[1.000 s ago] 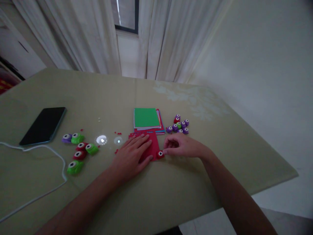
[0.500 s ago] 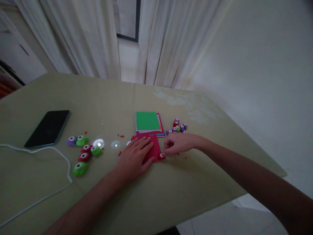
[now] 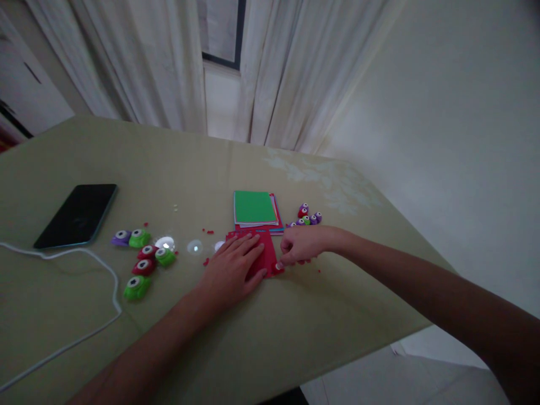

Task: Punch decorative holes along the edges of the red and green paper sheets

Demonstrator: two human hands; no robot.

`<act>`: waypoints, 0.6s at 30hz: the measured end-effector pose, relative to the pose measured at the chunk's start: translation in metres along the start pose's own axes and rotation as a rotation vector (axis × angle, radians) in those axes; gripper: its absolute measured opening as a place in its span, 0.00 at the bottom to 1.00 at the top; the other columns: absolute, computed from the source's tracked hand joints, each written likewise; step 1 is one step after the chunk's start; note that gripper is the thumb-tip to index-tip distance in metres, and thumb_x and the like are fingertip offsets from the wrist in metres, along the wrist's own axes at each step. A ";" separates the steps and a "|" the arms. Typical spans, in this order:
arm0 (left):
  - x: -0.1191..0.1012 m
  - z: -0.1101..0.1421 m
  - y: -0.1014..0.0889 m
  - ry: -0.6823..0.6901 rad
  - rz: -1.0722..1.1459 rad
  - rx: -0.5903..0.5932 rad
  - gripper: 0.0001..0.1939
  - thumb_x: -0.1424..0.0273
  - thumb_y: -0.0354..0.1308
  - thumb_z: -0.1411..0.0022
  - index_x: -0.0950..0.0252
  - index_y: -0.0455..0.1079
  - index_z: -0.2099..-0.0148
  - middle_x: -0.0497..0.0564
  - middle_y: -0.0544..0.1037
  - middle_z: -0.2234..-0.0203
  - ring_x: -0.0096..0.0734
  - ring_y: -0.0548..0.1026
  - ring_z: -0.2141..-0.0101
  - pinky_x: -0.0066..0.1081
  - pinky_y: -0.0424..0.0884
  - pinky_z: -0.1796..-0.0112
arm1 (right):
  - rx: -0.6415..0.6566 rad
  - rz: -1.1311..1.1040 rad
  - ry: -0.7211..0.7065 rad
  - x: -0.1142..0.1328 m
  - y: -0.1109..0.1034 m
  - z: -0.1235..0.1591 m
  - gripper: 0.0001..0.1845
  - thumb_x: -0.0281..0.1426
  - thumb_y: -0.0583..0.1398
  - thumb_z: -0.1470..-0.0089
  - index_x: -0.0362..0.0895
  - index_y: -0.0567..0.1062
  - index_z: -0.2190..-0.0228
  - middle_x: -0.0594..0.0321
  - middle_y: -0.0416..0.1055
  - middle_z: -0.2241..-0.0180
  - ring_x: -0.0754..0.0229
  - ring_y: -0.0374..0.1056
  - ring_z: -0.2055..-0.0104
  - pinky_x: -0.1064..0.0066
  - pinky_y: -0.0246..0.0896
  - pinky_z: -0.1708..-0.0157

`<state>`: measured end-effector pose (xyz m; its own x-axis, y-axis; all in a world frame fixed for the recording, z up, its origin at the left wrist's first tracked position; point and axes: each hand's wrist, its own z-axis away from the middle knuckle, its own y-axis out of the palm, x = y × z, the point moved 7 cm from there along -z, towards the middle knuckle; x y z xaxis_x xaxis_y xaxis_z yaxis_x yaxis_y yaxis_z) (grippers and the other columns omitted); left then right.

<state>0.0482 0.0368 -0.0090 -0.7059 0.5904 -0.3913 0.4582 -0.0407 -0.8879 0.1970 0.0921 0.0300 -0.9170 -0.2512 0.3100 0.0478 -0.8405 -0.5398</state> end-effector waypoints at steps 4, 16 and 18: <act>-0.001 -0.001 0.000 0.005 -0.016 0.026 0.28 0.58 0.58 0.28 0.64 0.72 0.32 0.59 0.70 0.30 0.53 0.70 0.33 0.55 0.65 0.33 | 0.014 0.076 0.028 0.011 -0.003 -0.002 0.16 0.39 0.68 0.43 0.42 0.79 0.77 0.67 0.71 0.81 0.64 0.64 0.80 0.71 0.59 0.74; 0.000 -0.001 0.001 0.003 0.006 0.001 0.26 0.59 0.58 0.29 0.62 0.73 0.33 0.58 0.72 0.31 0.53 0.70 0.33 0.55 0.65 0.33 | -0.064 0.359 -0.006 0.028 -0.005 0.001 0.10 0.34 0.67 0.43 0.42 0.88 0.67 0.60 0.80 0.74 0.57 0.71 0.72 0.69 0.57 0.70; 0.002 0.000 0.002 0.000 0.010 -0.002 0.26 0.59 0.59 0.29 0.61 0.73 0.33 0.58 0.72 0.31 0.53 0.70 0.33 0.55 0.65 0.33 | -0.073 0.377 0.004 0.031 -0.005 0.003 0.11 0.33 0.66 0.43 0.41 0.88 0.64 0.58 0.81 0.72 0.57 0.71 0.71 0.68 0.56 0.71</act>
<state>0.0481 0.0380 -0.0110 -0.7014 0.5900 -0.4000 0.4662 -0.0448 -0.8836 0.1698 0.0875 0.0445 -0.8420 -0.5341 0.0759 0.3539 -0.6531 -0.6694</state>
